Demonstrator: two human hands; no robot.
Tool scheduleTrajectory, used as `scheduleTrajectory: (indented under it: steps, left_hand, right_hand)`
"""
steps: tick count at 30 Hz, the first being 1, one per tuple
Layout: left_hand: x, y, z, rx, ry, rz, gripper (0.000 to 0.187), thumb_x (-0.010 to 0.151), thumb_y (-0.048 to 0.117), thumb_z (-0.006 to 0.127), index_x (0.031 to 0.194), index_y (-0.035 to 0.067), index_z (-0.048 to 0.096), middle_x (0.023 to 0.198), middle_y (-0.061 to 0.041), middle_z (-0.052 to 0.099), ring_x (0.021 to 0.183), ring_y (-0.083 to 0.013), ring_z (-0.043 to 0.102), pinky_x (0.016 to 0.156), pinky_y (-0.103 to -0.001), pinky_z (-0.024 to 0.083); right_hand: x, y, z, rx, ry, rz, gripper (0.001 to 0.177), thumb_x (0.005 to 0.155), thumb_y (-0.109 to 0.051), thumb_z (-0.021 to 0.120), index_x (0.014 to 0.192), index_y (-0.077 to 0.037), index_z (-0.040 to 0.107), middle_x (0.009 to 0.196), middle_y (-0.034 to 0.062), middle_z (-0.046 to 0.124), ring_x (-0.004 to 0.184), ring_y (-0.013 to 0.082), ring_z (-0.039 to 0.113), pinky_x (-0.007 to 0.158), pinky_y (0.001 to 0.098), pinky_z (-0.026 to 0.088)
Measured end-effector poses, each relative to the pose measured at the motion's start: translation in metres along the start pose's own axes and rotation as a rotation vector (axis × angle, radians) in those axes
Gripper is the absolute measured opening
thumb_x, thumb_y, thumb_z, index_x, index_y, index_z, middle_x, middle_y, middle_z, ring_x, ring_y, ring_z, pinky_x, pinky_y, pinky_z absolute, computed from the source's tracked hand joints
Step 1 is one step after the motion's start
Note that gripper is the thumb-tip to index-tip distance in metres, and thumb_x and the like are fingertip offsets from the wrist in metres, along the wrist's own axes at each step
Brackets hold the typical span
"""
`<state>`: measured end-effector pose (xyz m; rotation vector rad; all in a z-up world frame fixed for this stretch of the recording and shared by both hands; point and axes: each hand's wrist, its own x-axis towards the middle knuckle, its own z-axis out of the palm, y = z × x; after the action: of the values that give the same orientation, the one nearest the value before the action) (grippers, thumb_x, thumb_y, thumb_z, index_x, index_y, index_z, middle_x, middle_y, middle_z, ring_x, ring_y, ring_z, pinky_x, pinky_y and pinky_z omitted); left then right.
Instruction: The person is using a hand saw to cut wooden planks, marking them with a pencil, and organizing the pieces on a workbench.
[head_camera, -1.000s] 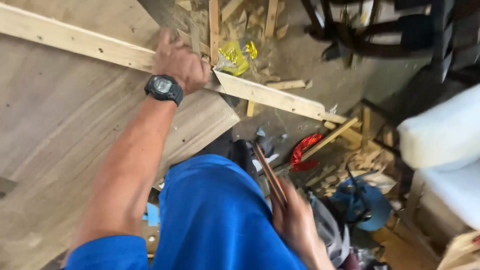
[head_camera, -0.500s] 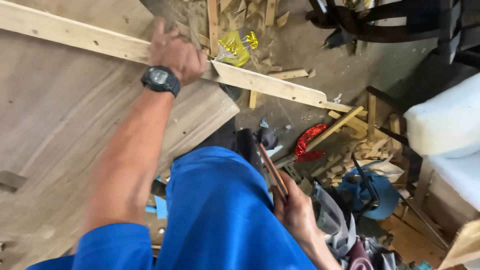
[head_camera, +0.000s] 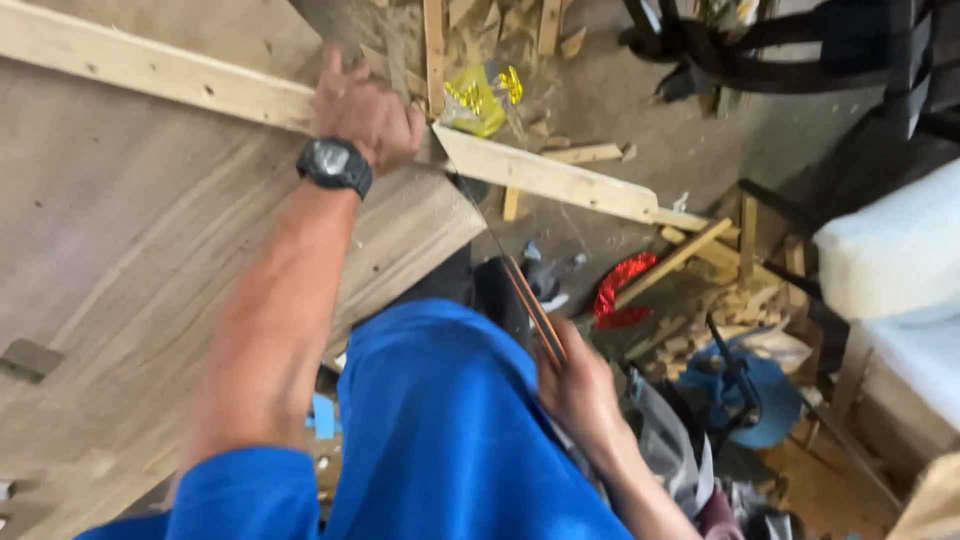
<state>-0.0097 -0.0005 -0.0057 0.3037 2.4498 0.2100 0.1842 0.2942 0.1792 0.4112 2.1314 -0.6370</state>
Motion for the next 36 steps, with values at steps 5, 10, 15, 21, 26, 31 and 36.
scheduleTrajectory:
  steps: [5, 10, 15, 21, 26, 31, 36]
  left_hand:
    - [0.011, -0.011, 0.031, 0.099, 0.072, 0.054, 0.062, 0.102, 0.041, 0.034, 0.073, 0.012, 0.081, 0.068, -0.004, 0.075, 0.118, -0.0337, 0.070, 0.118, -0.054, 0.021]
    - [0.009, -0.005, 0.015, 0.151, 0.284, 0.042, 0.053, 0.096, 0.043, 0.044, 0.077, 0.011, 0.082, 0.068, -0.010, 0.075, 0.097, -0.0285, 0.070, 0.113, -0.053, 0.023]
    - [-0.003, 0.000, -0.004, -0.034, -0.054, -0.010, 0.065, 0.103, 0.034, 0.030, 0.044, 0.019, 0.053, 0.050, 0.004, 0.060, 0.125, -0.0300, 0.068, 0.126, -0.058, 0.018]
    - [0.011, -0.009, 0.024, 0.112, 0.325, 0.082, 0.055, 0.099, 0.045, 0.046, 0.075, 0.011, 0.081, 0.068, -0.011, 0.075, 0.102, -0.0279, 0.070, 0.111, -0.050, 0.024]
    - [-0.006, 0.001, -0.002, 0.020, -0.033, 0.004, 0.070, 0.106, 0.039, 0.030, 0.044, 0.020, 0.056, 0.042, 0.006, 0.052, 0.116, -0.0304, 0.071, 0.123, -0.052, 0.021]
    - [0.010, -0.011, 0.027, 0.043, -0.071, 0.020, 0.069, 0.102, 0.039, 0.029, 0.063, 0.009, 0.078, 0.064, -0.005, 0.074, 0.129, -0.0338, 0.067, 0.122, -0.053, 0.019]
    - [0.008, -0.006, 0.030, 0.025, 0.122, 0.000, 0.060, 0.101, 0.043, 0.039, 0.074, 0.009, 0.081, 0.073, -0.008, 0.077, 0.127, -0.0330, 0.069, 0.122, -0.059, 0.013]
  right_hand:
    - [0.114, -0.073, 0.027, -0.031, -0.012, -0.264, 0.022, 0.095, -0.022, 0.054, 0.113, -0.010, 0.052, 0.094, 0.0255, 0.070, 0.087, 0.0590, 0.060, 0.069, 0.0656, 0.044]
    - [0.003, 0.002, -0.002, 0.074, 0.021, -0.260, 0.060, 0.093, -0.019, 0.062, 0.150, -0.016, 0.046, 0.123, 0.0176, 0.073, 0.112, 0.0387, 0.072, 0.083, 0.0458, 0.056]
    - [0.052, -0.035, 0.011, 0.032, -0.042, -0.022, 0.031, 0.094, -0.030, 0.060, 0.124, -0.025, 0.059, 0.098, 0.0171, 0.077, 0.093, 0.0471, 0.069, 0.071, 0.0554, 0.052]
    - [0.072, -0.048, 0.011, 0.011, 0.042, -0.320, 0.036, 0.099, -0.022, 0.055, 0.135, -0.016, 0.054, 0.111, 0.0209, 0.073, 0.102, 0.0520, 0.064, 0.078, 0.0598, 0.050]
    - [-0.024, -0.005, -0.010, 0.067, -0.034, 0.050, 0.040, 0.093, -0.025, 0.059, 0.132, -0.028, 0.063, 0.100, 0.0054, 0.079, 0.089, 0.0233, 0.077, 0.079, 0.0365, 0.056]
    - [0.104, -0.070, 0.023, -0.008, -0.049, -0.126, 0.021, 0.092, -0.021, 0.047, 0.112, -0.014, 0.050, 0.098, 0.0281, 0.069, 0.091, 0.0637, 0.053, 0.068, 0.0673, 0.038]
    - [-0.005, -0.032, -0.017, 0.100, -0.090, 0.035, 0.035, 0.096, -0.025, 0.055, 0.131, -0.025, 0.056, 0.092, 0.0153, 0.078, 0.090, 0.0417, 0.076, 0.069, 0.0453, 0.055]
